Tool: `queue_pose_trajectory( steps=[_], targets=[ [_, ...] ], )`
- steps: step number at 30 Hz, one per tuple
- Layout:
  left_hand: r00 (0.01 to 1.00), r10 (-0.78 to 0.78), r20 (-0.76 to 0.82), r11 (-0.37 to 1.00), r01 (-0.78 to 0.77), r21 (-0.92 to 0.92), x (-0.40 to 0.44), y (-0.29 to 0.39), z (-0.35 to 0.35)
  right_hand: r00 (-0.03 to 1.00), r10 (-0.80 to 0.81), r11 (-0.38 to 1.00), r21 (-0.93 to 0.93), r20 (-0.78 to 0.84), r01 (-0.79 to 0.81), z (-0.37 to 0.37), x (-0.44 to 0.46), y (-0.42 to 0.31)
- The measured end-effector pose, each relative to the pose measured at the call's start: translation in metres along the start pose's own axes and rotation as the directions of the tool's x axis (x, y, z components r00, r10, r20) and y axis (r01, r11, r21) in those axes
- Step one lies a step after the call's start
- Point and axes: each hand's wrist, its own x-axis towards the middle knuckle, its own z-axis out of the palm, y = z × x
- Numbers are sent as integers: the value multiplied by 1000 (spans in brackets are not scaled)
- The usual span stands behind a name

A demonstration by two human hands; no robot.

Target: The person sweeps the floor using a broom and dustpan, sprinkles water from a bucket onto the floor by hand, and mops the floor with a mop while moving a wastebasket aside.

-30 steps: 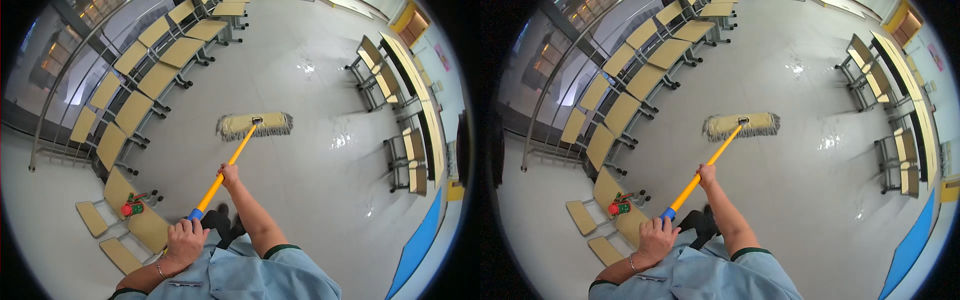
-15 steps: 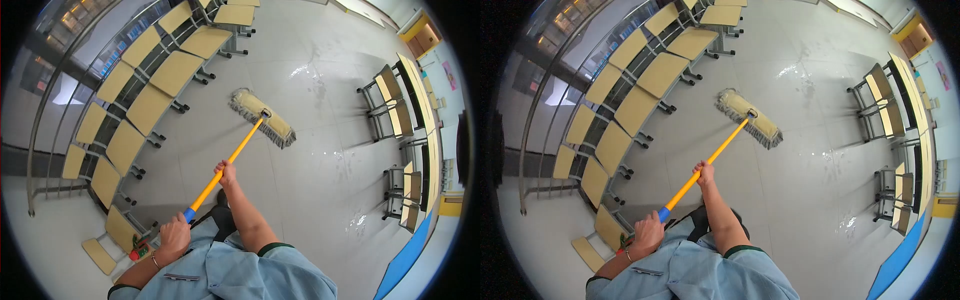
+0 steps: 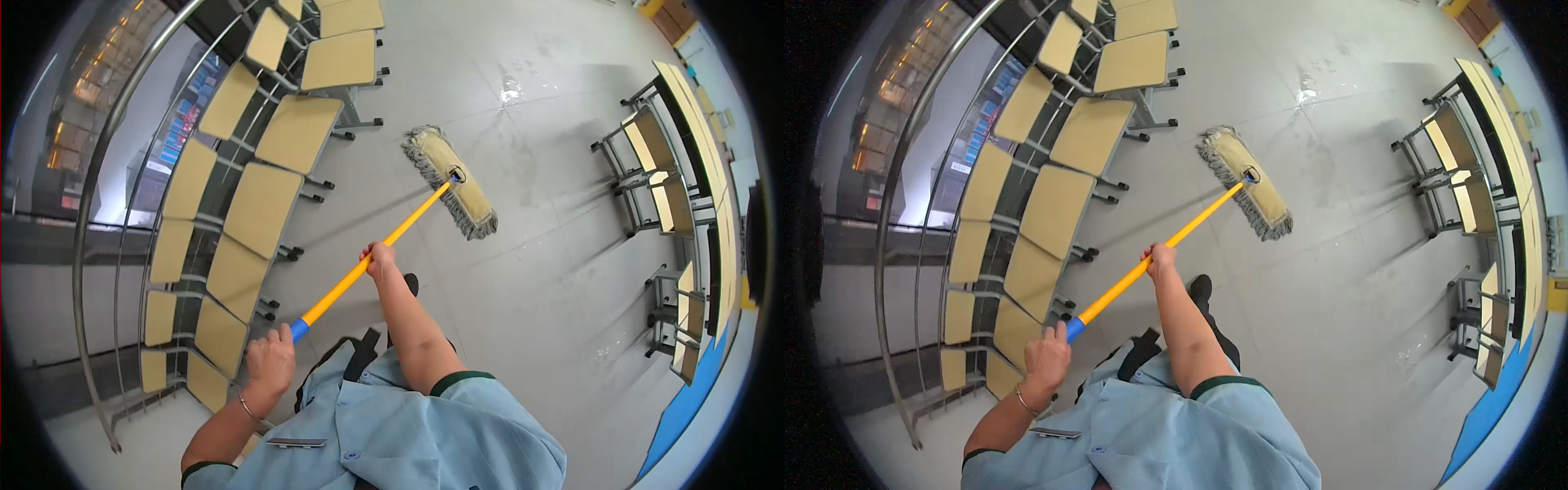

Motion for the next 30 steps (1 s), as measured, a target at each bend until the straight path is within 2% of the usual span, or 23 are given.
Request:
queue_pose_trajectory(
  steps=[2,6,10,11,14,16,19,20,22,24,26,28,30],
  targets=[
    [1000,18,-10,1000,-18,6,49,-20,-27,997,-56,997,-57,-45,53,37,3,-37],
    [992,80,-96,995,-73,72,133,-61,-72,1000,2,1000,31,-8,-2,100,17,-81],
    [970,174,-170,975,-146,168,226,-116,-100,1000,-16,984,177,-22,19,168,28,-122],
    [959,198,-202,972,-166,164,252,-126,-108,998,40,967,255,-50,-26,185,33,-137],
    [917,283,-281,945,-217,245,341,-150,-135,997,-29,925,376,-68,53,232,63,-181],
    [883,369,-289,906,-272,325,385,-152,-147,998,-43,895,442,-54,62,241,74,-212],
    [811,535,-238,813,-416,408,496,-176,-193,995,-90,812,576,-31,91,295,92,-273],
    [759,592,-272,780,-453,433,529,-175,-216,994,-104,779,620,-22,96,311,93,-294],
    [680,677,-282,712,-507,486,560,-144,-273,974,-206,700,710,99,76,315,93,-331],
    [629,735,-253,649,-547,528,604,-131,-309,983,-184,661,740,-3,126,330,87,-367],
    [552,797,-246,580,-584,568,653,-118,-337,978,-210,597,790,-16,141,337,83,-403],
    [530,818,-222,541,-579,610,678,-89,-365,985,-164,507,852,-47,126,334,75,-435],
    [423,889,-173,419,-604,677,700,-62,-392,978,-206,351,936,40,36,324,79,-449]
  ],
)
